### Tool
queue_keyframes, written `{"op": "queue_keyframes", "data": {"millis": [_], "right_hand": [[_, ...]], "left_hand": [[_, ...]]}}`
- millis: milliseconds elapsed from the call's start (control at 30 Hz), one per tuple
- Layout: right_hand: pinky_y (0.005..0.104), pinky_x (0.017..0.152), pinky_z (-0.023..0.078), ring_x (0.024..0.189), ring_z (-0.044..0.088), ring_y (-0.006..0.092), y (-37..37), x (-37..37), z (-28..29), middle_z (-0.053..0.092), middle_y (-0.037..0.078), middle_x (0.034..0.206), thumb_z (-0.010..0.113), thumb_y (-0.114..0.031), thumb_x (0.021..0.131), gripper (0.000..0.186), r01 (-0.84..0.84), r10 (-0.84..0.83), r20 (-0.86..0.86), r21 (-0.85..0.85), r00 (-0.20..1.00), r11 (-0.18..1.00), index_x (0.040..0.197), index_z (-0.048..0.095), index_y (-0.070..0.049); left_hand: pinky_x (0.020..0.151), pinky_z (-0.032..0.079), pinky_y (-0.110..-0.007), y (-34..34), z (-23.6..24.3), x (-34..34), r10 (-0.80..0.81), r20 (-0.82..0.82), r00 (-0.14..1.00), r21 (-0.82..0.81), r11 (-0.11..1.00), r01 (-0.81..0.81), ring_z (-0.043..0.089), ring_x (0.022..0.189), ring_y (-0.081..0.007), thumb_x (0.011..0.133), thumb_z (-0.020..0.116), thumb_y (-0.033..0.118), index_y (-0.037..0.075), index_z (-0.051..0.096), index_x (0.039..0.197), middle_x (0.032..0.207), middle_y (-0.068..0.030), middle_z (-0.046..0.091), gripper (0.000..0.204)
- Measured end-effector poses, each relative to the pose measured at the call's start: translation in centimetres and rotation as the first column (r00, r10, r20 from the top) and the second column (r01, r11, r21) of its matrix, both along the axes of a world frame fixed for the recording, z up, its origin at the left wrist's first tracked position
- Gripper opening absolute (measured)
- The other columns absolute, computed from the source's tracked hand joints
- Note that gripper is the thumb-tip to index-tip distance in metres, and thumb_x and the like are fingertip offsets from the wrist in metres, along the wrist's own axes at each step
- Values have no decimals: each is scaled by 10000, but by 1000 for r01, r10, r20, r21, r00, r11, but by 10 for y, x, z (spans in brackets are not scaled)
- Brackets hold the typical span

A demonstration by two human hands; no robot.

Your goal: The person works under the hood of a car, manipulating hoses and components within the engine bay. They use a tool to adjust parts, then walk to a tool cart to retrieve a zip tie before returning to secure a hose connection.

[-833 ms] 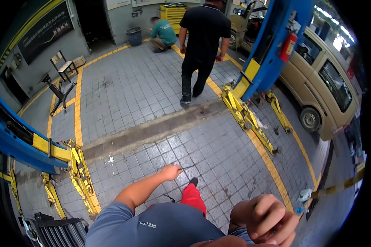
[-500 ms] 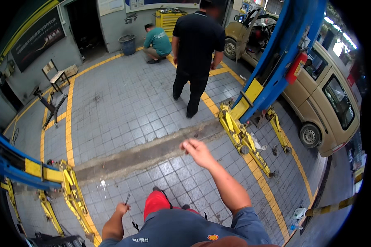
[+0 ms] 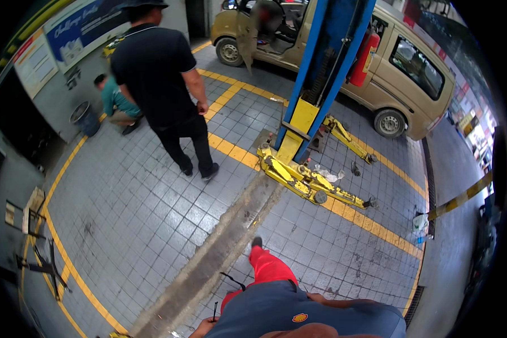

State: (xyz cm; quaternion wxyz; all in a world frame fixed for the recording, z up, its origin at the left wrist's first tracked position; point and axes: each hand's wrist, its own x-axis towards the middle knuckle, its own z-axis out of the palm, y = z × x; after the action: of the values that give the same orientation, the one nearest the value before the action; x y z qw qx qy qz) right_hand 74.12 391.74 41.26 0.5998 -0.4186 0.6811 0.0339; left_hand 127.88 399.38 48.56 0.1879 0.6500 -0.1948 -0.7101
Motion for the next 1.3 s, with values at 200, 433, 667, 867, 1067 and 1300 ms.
{"op": "queue_keyframes", "data": {"millis": [200,433,667,867,1067,1300], "right_hand": [[346,999,467,1186,565,190,-201,46,26,583,100,1342,595,-322,941,632,-203,274,385,-214,881,956,1510,355,-188],[250,692,543,872,643,64,-399,37,-9,683,2,1149,486,-407,1010,415,-5,-482,491,705,726,709,1351,545,-178],[383,844,521,1052,616,224,-558,66,-46,628,125,1175,624,-546,846,664,-316,379,463,-210,801,925,1273,550,-43],[394,699,530,884,659,275,-728,138,32,644,116,1083,578,-418,880,475,274,-429,333,422,840,864,1176,581,-46],[378,642,516,800,650,252,-945,199,70,647,109,986,565,-357,882,379,361,-415,160,284,896,888,1075,592,-32],[359,575,501,702,640,225,-1216,238,13,650,101,873,549,-287,885,287,217,-273,185,274,944,937,958,604,-15]], "left_hand": [[705,493,-259,-235,30,21,-112,109,988,-5,994,113,612,807,-98,869,690,109,43,704,1089,917,-21,704,230],[698,493,-259,-466,68,27,-168,151,974,-3,985,171,611,803,-96,866,690,110,42,698,1088,914,-19,702,233],[691,493,-259,-639,49,87,-166,96,981,-14,986,168,610,800,-94,862,691,110,42,693,1087,912,-18,700,235],[685,493,-258,-808,37,183,-205,47,978,9,979,205,609,798,-92,859,691,110,41,689,1086,910,-17,698,238],[634,485,-269,-940,7,238,-137,9,990,44,990,137,613,774,-115,825,706,119,54,673,1043,908,-11,679,230],[466,337,-210,-1136,-14,273,117,-89,989,223,970,-94,497,597,-42,853,670,128,88,674,1047,776,39,598,198]]}}
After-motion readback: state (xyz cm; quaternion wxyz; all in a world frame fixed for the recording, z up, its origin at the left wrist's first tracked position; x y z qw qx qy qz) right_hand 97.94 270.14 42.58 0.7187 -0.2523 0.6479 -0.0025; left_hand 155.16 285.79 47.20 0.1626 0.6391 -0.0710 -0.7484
